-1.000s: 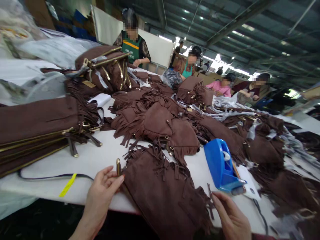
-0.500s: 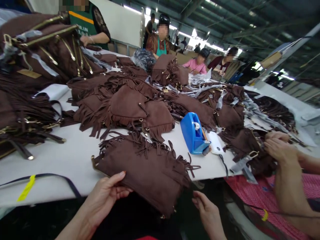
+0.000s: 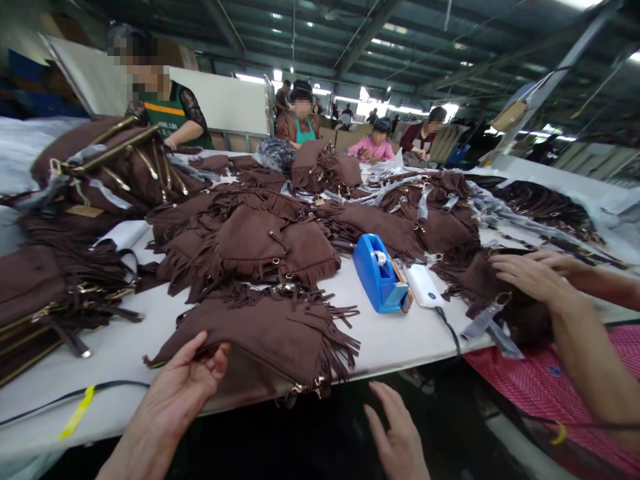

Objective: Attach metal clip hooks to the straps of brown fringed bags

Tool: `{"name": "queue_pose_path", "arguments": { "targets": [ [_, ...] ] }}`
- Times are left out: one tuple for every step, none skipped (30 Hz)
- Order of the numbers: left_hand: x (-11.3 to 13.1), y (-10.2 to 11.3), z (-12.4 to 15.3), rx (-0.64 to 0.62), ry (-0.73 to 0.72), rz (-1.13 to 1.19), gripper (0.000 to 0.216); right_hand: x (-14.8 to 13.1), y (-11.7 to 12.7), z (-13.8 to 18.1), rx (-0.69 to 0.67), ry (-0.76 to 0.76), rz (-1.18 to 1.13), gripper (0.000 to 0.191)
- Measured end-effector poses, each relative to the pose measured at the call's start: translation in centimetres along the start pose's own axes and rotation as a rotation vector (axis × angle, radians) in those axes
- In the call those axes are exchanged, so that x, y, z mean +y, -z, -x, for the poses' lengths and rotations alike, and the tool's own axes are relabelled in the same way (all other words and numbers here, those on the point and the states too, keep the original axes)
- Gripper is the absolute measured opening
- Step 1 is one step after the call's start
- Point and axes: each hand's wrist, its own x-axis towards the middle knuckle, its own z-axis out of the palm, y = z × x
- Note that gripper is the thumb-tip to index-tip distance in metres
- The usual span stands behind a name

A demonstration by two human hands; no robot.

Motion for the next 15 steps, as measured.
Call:
{"name": "queue_pose_path", "arguments": {
  "targets": [
    [0.0, 0.0, 0.0, -0.003, 0.004, 0.009, 0.021, -1.6, 0.0, -0.6, 0.042, 0.05, -0.081, 0.027],
    [0.0, 0.0, 0.1, -0.004, 0.007, 0.02, 0.02, -3.3, 0.0, -1.3, 0.069, 0.113, -0.148, 0.028],
    [0.0, 0.0, 0.1, -0.002, 0.009, 0.031, 0.019, -5.0, 0.0, -2.0, 0.079, 0.162, -0.203, 0.029],
    [-0.1, 0.0, 0.3, -0.001, 0.009, 0.041, 0.018, -6.5, -0.1, -2.7, 0.112, 0.196, -0.243, 0.029],
    [-0.1, 0.0, 0.5, -0.004, 0.009, 0.048, 0.017, -7.8, -0.2, -3.4, 0.163, 0.215, -0.265, 0.029],
    [-0.1, -0.1, 0.7, -0.008, 0.008, 0.051, 0.017, -8.8, -0.4, -4.1, 0.208, 0.236, -0.27, 0.029],
    [-0.1, -0.1, 1.0, -0.014, 0.005, 0.052, 0.017, -9.6, -0.7, -4.8, 0.248, 0.261, -0.265, 0.031],
    [-0.1, -0.1, 1.2, -0.02, -0.002, 0.052, 0.017, -10.1, -1.0, -5.5, 0.272, 0.289, -0.255, 0.033],
    [-0.1, -0.1, 1.5, -0.029, -0.011, 0.05, 0.017, -10.4, -1.3, -6.1, 0.275, 0.319, -0.247, 0.037],
    [0.0, -0.1, 1.7, -0.034, -0.024, 0.045, 0.017, -10.6, -1.6, -6.7, 0.266, 0.346, -0.241, 0.04],
    [0.0, 0.1, 1.9, -0.037, -0.043, 0.033, 0.016, -10.5, -1.8, -7.1, 0.257, 0.371, -0.239, 0.042],
    [0.0, 0.2, 2.0, -0.038, -0.069, 0.016, 0.016, -10.4, -2.0, -7.5, 0.25, 0.399, -0.237, 0.044],
    [0.0, 0.5, 2.0, -0.037, -0.101, -0.007, 0.015, -10.2, -2.2, -7.8, 0.246, 0.43, -0.233, 0.044],
    [-0.1, 0.9, 1.9, -0.036, -0.14, -0.032, 0.014, -9.8, -2.4, -7.9, 0.244, 0.464, -0.226, 0.044],
    [-0.3, 1.3, 1.8, -0.035, -0.183, -0.057, 0.014, -9.4, -2.5, -8.0, 0.245, 0.5, -0.216, 0.044]
  ]
}}
